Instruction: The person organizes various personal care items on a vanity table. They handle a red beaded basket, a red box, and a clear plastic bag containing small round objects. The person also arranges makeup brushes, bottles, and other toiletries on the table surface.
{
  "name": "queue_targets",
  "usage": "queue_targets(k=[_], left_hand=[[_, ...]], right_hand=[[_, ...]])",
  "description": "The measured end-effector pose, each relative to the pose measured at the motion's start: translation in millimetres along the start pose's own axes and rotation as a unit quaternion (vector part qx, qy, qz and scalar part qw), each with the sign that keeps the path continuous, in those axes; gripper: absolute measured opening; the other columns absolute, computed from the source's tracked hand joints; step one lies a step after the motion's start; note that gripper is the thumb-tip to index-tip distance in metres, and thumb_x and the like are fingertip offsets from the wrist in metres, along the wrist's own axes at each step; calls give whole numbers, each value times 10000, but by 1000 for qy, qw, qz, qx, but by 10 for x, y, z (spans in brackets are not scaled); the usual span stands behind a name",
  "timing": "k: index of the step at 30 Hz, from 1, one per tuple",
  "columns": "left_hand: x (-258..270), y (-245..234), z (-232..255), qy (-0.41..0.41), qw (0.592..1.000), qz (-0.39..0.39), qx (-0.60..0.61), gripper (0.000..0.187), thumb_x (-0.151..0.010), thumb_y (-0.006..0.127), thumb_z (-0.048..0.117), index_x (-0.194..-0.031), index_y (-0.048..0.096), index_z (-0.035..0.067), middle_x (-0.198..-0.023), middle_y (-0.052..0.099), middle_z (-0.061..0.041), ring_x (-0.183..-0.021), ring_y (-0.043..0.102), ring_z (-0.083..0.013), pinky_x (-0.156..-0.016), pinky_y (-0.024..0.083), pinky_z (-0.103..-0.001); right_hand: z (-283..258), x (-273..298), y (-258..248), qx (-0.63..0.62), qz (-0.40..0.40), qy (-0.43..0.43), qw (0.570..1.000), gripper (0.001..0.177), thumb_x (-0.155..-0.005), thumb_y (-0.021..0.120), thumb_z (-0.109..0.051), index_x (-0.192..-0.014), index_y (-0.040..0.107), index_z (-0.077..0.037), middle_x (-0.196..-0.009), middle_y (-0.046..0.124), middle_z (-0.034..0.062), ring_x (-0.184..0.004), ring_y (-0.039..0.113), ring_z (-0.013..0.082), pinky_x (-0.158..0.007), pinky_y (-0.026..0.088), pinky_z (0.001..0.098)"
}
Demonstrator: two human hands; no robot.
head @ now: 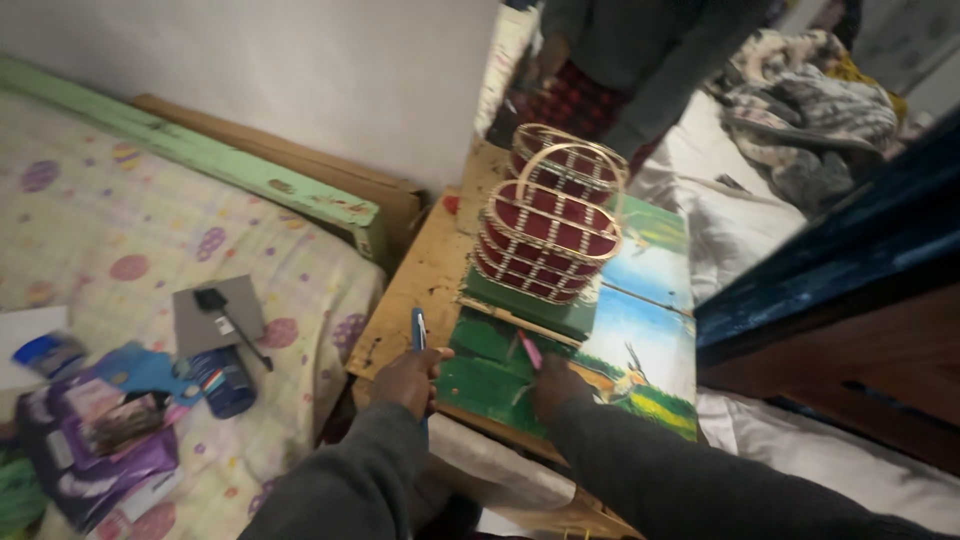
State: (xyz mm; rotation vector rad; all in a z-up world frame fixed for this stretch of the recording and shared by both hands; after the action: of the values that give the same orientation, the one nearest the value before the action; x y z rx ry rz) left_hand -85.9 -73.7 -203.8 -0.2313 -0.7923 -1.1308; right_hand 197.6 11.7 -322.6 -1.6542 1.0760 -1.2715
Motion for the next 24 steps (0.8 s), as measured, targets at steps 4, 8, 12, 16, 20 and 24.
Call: queue_targets(k=[4,8,12,16,20,24], left_hand=[[146,-366,140,-37,995,91,26,263,-819,820,237,-887,723,2,-629,432,-60,-464,366,-180,-448,327,-351],[208,-859,254,20,990,135,-26,508,-784,870,359,-1014,711,-66,-808,638,-110,-621,575,-176,-549,436,-307],[218,-1370,337,136,974,122,135,751,-627,926,413,-1176,698,-45,-959,724,-35,-775,665,-98,-660,523,-241],[589,-2220,501,90,979,182,-22,837,-655,845,613,-1226,683,23,-885,624,-78,-685,566,-163,-583,455,-313],[918,-3058,602,133,970,200,42,730,-696,814,601,-1091,721,-7,-819,657,-61,-616,545,-166,-535,430,-321],[1098,-4094,454,188,942,204,191,537,-829,687,486,-962,737,-32,-709,646,-110,-509,554,-220,-461,432,-352]], right_hand=[[-106,-6,-113,-39,41,10,998,357,-884,654,-277,-1144,584,-42,-1105,666,252,-1025,660,452,-896,528,548],[-847,81,-299,-95,142,-127,977,334,-915,630,-296,-1171,585,-88,-1028,691,242,-917,679,447,-801,539,559],[-2200,397,-285,-361,-72,-85,926,386,-1019,523,-211,-1379,407,-133,-911,634,200,-744,666,366,-687,567,559],[-3954,1254,-795,-407,-76,-337,846,313,-995,565,-144,-1280,469,-58,-1031,617,127,-969,601,199,-847,528,417],[-5194,1992,-817,-383,-135,-430,806,238,-1052,535,-166,-1264,519,-60,-1110,638,82,-1067,602,166,-942,505,338],[-5986,2508,-482,-423,-268,-407,764,258,-1023,578,-209,-1236,567,-64,-1061,627,63,-921,591,130,-835,521,313]])
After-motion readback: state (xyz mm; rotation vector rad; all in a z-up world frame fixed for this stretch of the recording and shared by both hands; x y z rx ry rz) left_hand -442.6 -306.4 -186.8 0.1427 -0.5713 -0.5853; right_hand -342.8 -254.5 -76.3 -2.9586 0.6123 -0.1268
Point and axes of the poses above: each hand's wrist, its own x-axis away from the middle knuckle, its own y-axis out of the palm, z = x × y, the point moved 7 cm from there along -x, towards the middle knuckle
